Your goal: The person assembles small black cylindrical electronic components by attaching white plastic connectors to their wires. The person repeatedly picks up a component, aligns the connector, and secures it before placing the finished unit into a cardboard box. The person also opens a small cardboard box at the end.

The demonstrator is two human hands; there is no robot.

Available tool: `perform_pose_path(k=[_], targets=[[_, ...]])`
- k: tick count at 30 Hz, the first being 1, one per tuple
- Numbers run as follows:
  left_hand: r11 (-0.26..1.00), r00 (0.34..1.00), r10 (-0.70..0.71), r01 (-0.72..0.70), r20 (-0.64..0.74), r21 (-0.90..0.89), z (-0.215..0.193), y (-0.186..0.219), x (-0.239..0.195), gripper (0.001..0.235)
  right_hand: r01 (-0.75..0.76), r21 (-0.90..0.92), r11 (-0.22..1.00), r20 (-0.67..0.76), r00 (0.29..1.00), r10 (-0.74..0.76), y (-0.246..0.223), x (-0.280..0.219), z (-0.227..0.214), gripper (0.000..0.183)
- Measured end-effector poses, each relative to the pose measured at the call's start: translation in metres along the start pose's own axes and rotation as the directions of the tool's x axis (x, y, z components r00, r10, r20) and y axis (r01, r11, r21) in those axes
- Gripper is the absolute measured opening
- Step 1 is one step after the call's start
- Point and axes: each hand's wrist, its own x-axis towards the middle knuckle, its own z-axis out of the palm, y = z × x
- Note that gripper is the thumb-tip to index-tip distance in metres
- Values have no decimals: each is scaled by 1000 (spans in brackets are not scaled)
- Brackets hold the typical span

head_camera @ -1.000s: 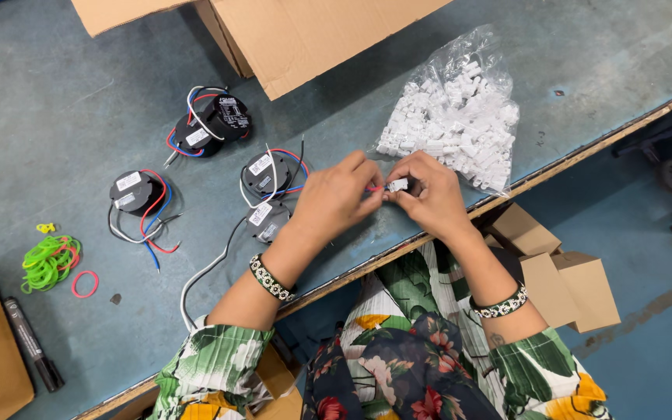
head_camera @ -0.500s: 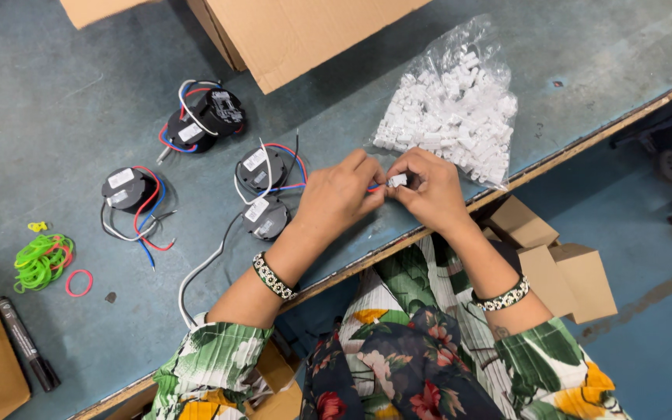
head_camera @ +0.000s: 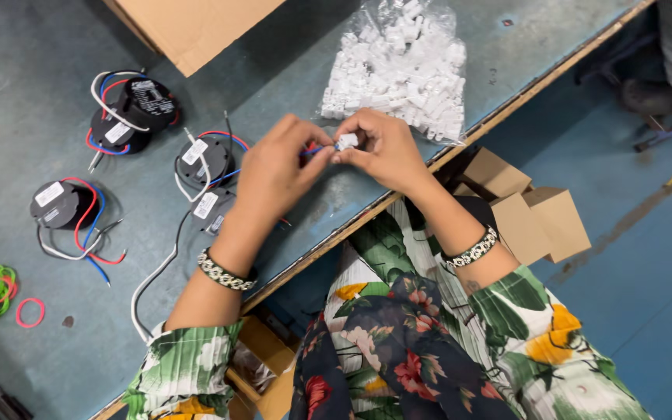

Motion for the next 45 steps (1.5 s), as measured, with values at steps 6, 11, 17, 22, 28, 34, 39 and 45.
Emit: perform_pose_path(k=[6,11,17,22,28,34,39,45], targets=[[961,992,-58,86,113,-262,-15,-17,6,23,-89,420,903,116,992,44,20,5,-7,23],[941,983,-47,104,180,-323,-32,-28,9,19,-64,358,932,87,996,35,18,3,-6,20],[934,979,-54,119,196,-336,-25,-22,9,18,-66,363,929,110,994,28,16,3,-8,24],[975,985,15,23,172,-220,-20,-12,10,16,-68,390,918,125,992,21,16,3,-8,23],[934,998,-66,54,-22,-354,-21,-11,8,15,-68,396,916,149,989,9,20,2,-8,21],[915,990,-137,112,-39,-388,-16,-4,8,13,-142,313,939,164,982,94,15,-1,-9,22],[988,997,73,-74,-13,-136,-21,0,3,12,-175,347,921,155,980,128,10,0,-10,20],[992,989,120,-123,-87,-36,-10,2,1,11,-165,308,937,158,980,121,14,-1,-11,21]])
